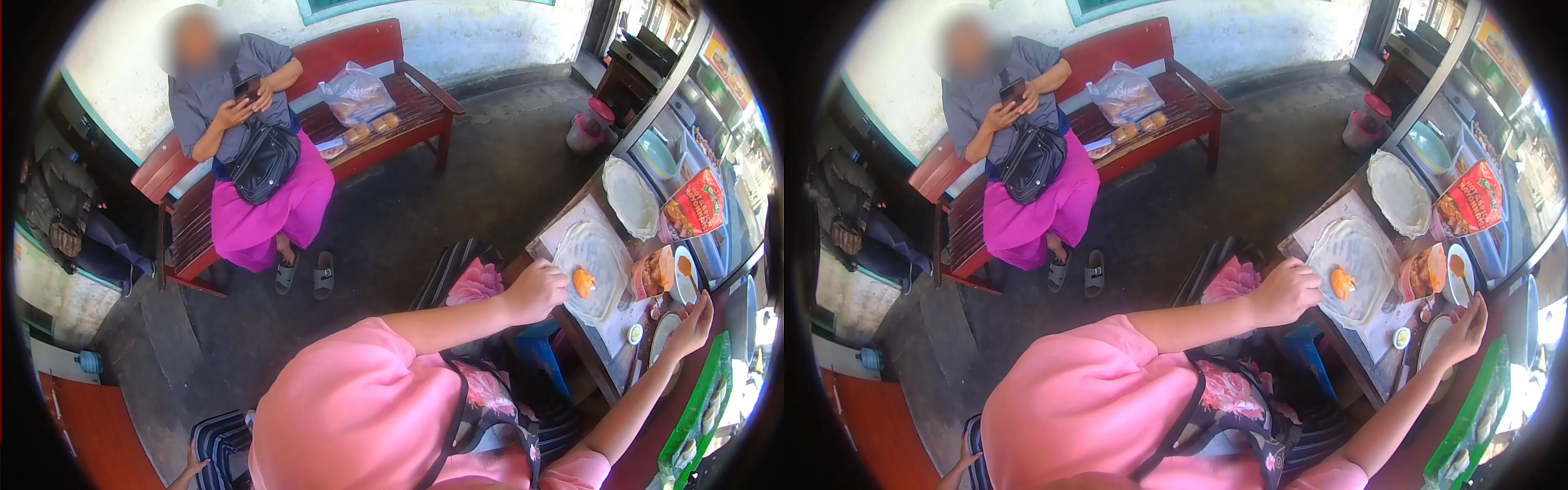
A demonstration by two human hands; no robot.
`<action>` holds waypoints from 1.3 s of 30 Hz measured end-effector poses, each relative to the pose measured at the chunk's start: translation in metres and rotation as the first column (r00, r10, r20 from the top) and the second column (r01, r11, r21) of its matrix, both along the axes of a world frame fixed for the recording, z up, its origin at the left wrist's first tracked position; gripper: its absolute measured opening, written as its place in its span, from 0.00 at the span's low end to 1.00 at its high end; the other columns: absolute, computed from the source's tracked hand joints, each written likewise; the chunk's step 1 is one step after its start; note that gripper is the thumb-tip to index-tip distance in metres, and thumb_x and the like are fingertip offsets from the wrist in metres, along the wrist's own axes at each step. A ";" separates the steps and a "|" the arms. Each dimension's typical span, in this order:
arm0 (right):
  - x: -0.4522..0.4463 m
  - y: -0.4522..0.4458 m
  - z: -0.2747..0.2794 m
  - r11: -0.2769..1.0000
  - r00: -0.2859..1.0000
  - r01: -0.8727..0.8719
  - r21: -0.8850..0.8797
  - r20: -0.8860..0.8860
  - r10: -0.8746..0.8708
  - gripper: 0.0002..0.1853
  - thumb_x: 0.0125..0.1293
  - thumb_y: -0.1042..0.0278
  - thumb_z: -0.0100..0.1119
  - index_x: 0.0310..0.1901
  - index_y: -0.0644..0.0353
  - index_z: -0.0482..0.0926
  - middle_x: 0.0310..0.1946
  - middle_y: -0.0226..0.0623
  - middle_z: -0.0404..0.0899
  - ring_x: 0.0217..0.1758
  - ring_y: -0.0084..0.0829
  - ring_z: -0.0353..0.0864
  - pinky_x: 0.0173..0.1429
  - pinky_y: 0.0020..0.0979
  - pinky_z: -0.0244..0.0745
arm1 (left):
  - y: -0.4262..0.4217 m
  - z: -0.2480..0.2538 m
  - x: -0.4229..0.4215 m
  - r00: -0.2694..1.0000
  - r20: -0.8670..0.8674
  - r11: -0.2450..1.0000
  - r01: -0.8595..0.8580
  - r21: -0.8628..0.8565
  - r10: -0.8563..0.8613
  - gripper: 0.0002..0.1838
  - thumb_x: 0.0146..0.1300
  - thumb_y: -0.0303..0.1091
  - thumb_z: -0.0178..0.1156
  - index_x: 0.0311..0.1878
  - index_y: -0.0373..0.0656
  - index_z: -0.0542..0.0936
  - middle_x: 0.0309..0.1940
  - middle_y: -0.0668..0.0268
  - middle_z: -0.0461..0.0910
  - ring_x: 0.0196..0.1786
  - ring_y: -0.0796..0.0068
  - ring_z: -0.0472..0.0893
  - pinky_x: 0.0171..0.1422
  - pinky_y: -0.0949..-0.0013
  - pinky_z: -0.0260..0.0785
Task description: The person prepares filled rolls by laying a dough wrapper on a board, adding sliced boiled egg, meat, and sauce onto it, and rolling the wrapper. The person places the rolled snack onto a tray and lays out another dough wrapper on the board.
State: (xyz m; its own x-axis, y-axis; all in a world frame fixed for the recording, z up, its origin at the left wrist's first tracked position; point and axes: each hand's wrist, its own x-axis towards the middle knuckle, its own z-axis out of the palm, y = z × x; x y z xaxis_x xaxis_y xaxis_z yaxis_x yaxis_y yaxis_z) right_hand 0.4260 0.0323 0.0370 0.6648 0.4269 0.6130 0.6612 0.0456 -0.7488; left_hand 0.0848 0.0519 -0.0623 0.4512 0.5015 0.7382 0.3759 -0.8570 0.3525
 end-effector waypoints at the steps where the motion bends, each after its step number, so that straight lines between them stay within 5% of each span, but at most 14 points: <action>1: 0.000 0.000 -0.001 1.000 1.000 -0.004 0.000 0.003 0.004 0.15 0.69 0.58 0.56 0.50 0.56 0.82 0.40 0.33 0.84 0.34 0.20 0.80 0.33 0.24 0.80 | 0.000 0.000 0.000 1.000 -0.003 1.000 0.002 -0.002 -0.002 0.03 0.48 0.31 0.59 0.22 0.46 0.76 0.25 0.68 0.71 0.36 0.69 0.75 0.46 0.63 0.63; 34: 0.004 -0.003 0.004 1.000 1.000 0.014 0.012 0.026 -0.015 0.15 0.70 0.60 0.55 0.51 0.58 0.82 0.42 0.33 0.83 0.36 0.22 0.80 0.34 0.25 0.79 | 0.003 0.004 -0.004 1.000 0.005 0.999 -0.015 0.032 0.015 0.03 0.46 0.32 0.58 0.20 0.47 0.76 0.23 0.68 0.71 0.33 0.67 0.75 0.41 0.62 0.64; 36: -0.011 -0.011 0.014 0.994 0.993 -0.084 0.067 -0.078 0.089 0.14 0.68 0.69 0.52 0.52 0.58 0.82 0.46 0.33 0.81 0.40 0.24 0.81 0.37 0.24 0.78 | 0.003 0.009 -0.003 1.000 -0.015 0.999 0.017 0.046 -0.016 0.04 0.45 0.33 0.58 0.19 0.47 0.75 0.20 0.66 0.71 0.30 0.65 0.75 0.37 0.60 0.64; 37: -0.025 -0.018 0.023 0.998 0.998 -0.059 0.010 0.038 0.059 0.15 0.70 0.61 0.55 0.52 0.58 0.81 0.45 0.32 0.81 0.39 0.24 0.78 0.40 0.24 0.77 | 0.005 0.009 -0.003 0.999 -0.031 0.998 0.030 0.055 -0.029 0.04 0.44 0.33 0.58 0.19 0.48 0.75 0.19 0.66 0.71 0.29 0.63 0.75 0.34 0.59 0.63; 39: -0.027 -0.021 0.024 0.999 0.989 0.040 0.025 0.138 -0.043 0.14 0.69 0.61 0.56 0.48 0.59 0.83 0.42 0.32 0.82 0.37 0.22 0.78 0.36 0.25 0.77 | 0.008 0.003 0.002 0.997 -0.063 0.997 0.051 0.054 -0.048 0.03 0.44 0.32 0.60 0.20 0.47 0.77 0.20 0.66 0.74 0.29 0.62 0.76 0.35 0.58 0.64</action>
